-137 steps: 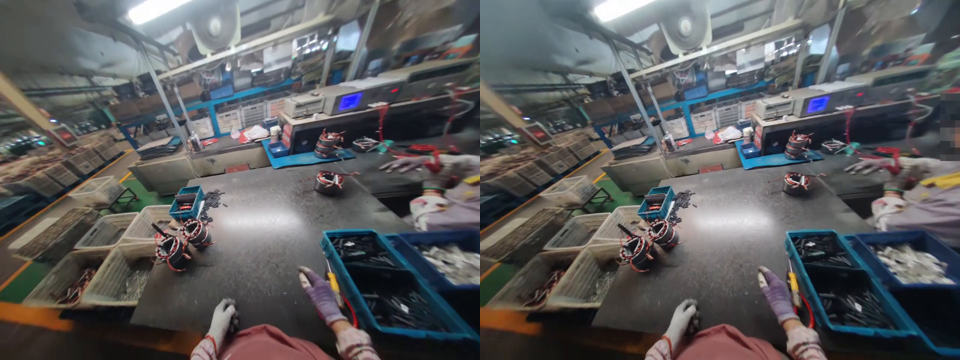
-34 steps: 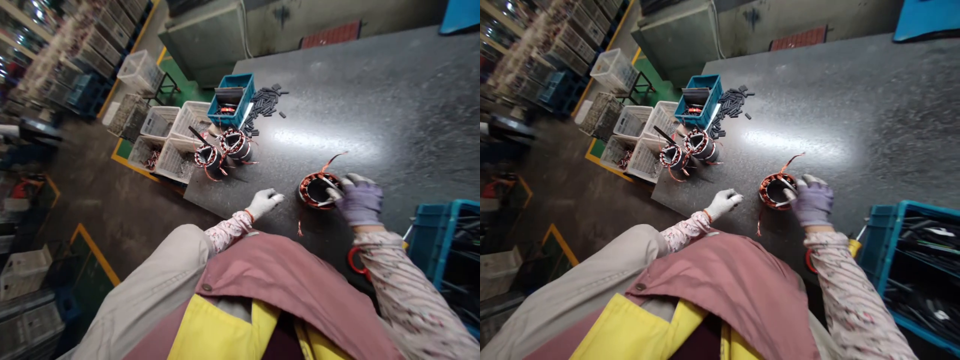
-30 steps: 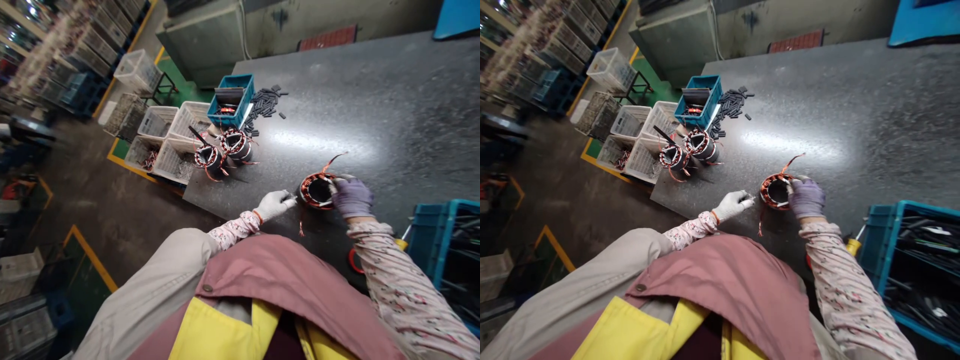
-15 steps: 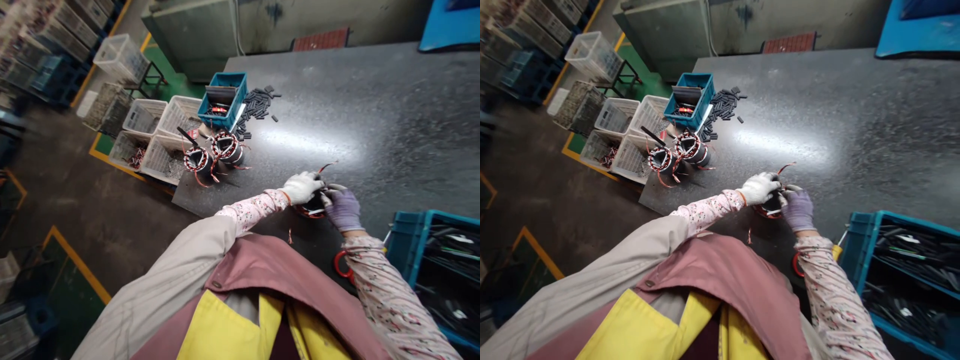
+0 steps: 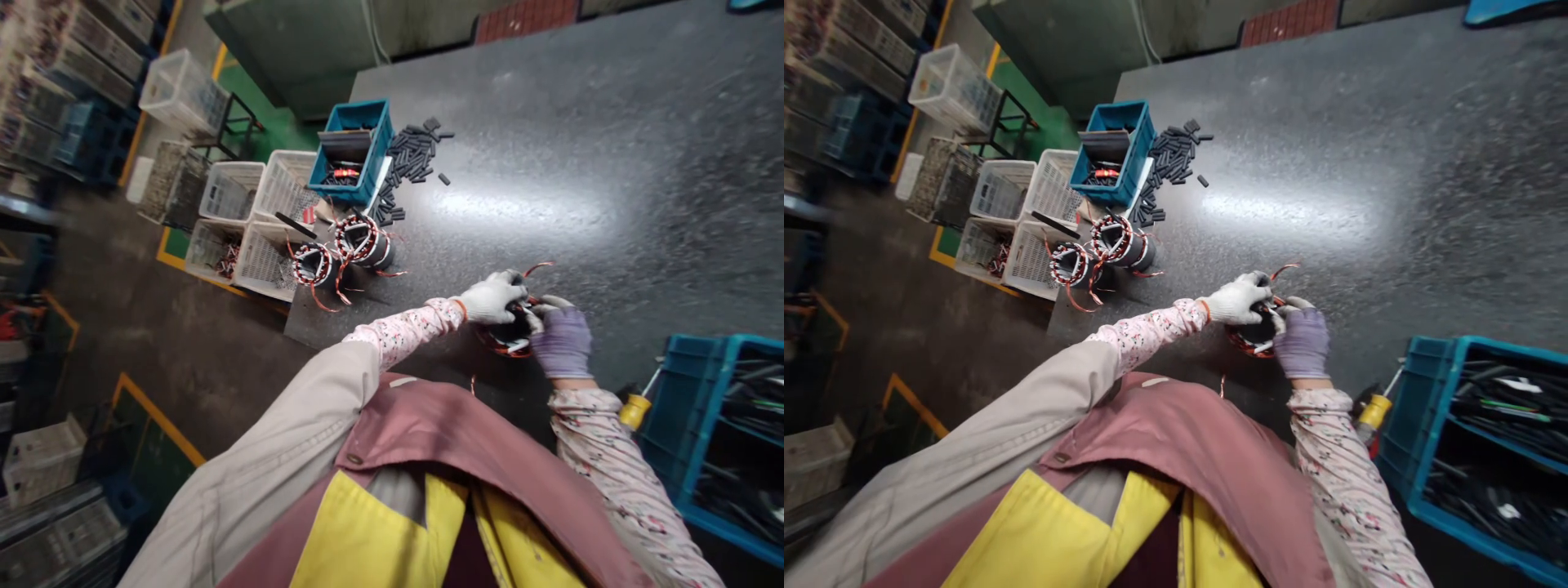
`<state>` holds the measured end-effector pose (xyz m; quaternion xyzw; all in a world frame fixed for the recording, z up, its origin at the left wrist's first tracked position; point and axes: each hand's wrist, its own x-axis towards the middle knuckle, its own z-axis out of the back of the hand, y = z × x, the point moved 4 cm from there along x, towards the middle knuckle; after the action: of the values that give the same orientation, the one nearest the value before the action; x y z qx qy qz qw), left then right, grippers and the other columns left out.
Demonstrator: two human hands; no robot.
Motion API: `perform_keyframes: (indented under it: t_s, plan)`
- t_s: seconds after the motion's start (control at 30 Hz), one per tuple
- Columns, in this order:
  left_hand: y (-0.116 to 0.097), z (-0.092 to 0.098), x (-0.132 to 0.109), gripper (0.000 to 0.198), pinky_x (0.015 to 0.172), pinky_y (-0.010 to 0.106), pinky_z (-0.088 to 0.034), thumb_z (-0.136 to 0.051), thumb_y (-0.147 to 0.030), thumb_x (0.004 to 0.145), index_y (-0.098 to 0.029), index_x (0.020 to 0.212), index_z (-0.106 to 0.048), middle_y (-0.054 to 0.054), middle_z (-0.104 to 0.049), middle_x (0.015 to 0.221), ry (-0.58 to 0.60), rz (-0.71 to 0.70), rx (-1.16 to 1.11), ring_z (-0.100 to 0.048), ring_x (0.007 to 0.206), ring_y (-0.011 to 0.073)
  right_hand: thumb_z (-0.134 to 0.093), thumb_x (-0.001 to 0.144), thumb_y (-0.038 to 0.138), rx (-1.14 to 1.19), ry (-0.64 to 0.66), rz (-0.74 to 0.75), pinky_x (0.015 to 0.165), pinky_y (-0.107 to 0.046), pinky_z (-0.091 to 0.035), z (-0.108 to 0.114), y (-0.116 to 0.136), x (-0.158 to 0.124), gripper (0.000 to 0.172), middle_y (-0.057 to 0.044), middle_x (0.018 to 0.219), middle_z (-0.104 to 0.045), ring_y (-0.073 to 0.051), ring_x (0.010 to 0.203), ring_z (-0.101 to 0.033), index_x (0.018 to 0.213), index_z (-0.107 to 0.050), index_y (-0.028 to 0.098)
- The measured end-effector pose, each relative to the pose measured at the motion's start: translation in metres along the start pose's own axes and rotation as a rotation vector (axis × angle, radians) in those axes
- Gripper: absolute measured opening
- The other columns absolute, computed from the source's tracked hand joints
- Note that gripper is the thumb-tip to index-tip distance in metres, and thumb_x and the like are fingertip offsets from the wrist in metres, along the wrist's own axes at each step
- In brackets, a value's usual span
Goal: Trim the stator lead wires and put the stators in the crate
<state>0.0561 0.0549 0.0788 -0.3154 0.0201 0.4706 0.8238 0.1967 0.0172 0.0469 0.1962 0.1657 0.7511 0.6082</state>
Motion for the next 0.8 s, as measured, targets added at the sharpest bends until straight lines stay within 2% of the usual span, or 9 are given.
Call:
perform_keyframes:
  t_s: [0.13,0.23,0.3,0.37,0.43,0.5,0.57,0.67,0.8]
  plan:
    - [0.003,0.0,0.011,0.042,0.104,0.032,-0.042,-0.055,-0.015,0.079,-0.012,0.121,-0.06,0.014,-0.043,0.14,0.091,-0.04,-0.01,-0.048,0.125,0.0266,-0.048,0.082,0.025,-0.079,0.049,0.051,0.092,-0.044,-0.044,0.0,0.011,0.001,0.023,-0.021,0.117,-0.061,-0.03,0.105,-0.056,0.095,-0.063,0.012]
    - [0.005,0.001,0.009,0.044,0.103,0.026,-0.042,-0.054,-0.009,0.076,-0.009,0.12,-0.06,0.015,-0.045,0.139,0.143,-0.088,-0.104,-0.053,0.121,0.0225,-0.05,0.082,0.026,-0.134,0.084,0.075,0.087,-0.046,-0.045,0.001,0.018,0.004,0.032,-0.025,0.123,-0.057,-0.034,0.104,-0.056,0.104,-0.064,0.008]
    - [0.009,0.003,0.002,0.049,0.108,0.025,-0.038,-0.052,-0.003,0.073,-0.008,0.121,-0.058,0.014,-0.047,0.139,0.083,-0.079,-0.184,-0.05,0.126,0.0207,-0.049,0.084,0.03,-0.154,0.094,0.082,0.085,-0.046,-0.045,0.002,0.021,0.007,0.039,-0.026,0.125,-0.056,-0.035,0.103,-0.056,0.111,-0.063,0.005]
    - [0.016,0.005,-0.006,0.05,0.112,0.025,-0.034,-0.05,-0.002,0.074,-0.008,0.123,-0.056,0.013,-0.05,0.137,-0.032,-0.013,-0.28,-0.047,0.128,0.0188,-0.045,0.087,0.033,-0.158,0.102,0.094,0.085,-0.046,-0.044,0.002,0.023,0.009,0.042,-0.025,0.123,-0.057,-0.034,0.104,-0.056,0.114,-0.063,0.005]
    - [0.024,0.004,-0.015,0.048,0.111,0.027,-0.036,-0.049,-0.005,0.077,-0.006,0.125,-0.053,0.013,-0.055,0.132,-0.145,0.109,-0.382,-0.05,0.125,0.0182,-0.042,0.09,0.034,-0.16,0.112,0.117,0.086,-0.045,-0.044,0.001,0.024,0.011,0.042,-0.022,0.123,-0.059,-0.032,0.104,-0.056,0.114,-0.065,0.008]
    - [0.03,0.002,-0.023,0.046,0.108,0.028,-0.04,-0.051,-0.008,0.079,-0.006,0.125,-0.052,0.013,-0.057,0.129,-0.208,0.214,-0.457,-0.053,0.121,0.0182,-0.039,0.091,0.036,-0.167,0.124,0.15,0.086,-0.044,-0.043,0.001,0.026,0.012,0.042,-0.018,0.121,-0.061,-0.031,0.103,-0.057,0.112,-0.067,0.012]
    - [0.03,-0.001,-0.028,0.046,0.106,0.027,-0.04,-0.051,-0.008,0.079,-0.007,0.124,-0.052,0.011,-0.058,0.128,-0.235,0.257,-0.489,-0.054,0.119,0.0176,-0.038,0.091,0.038,-0.149,0.126,0.174,0.086,-0.044,-0.042,0.002,0.027,0.014,0.042,-0.015,0.118,-0.063,-0.03,0.101,-0.057,0.108,-0.069,0.014]
    - [0.025,-0.002,-0.035,0.043,0.106,0.026,-0.04,-0.053,-0.012,0.081,-0.009,0.124,-0.053,0.01,-0.058,0.128,-0.243,0.232,-0.444,-0.055,0.118,0.0172,-0.046,0.087,0.039,-0.031,0.1,0.154,0.088,-0.042,-0.043,0.003,0.026,0.018,0.037,-0.014,0.111,-0.066,-0.027,0.097,-0.058,0.098,-0.072,0.015]
    - [0.008,0.002,-0.04,0.048,0.104,0.031,-0.042,-0.058,-0.025,0.083,-0.011,0.129,-0.05,0.013,-0.052,0.134,-0.191,0.135,-0.179,-0.053,0.12,0.021,-0.052,0.083,0.036,0.07,0.062,0.094,0.084,-0.036,-0.048,-0.001,0.02,0.024,0.03,-0.013,0.103,-0.068,-0.023,0.093,-0.06,0.089,-0.074,0.016]
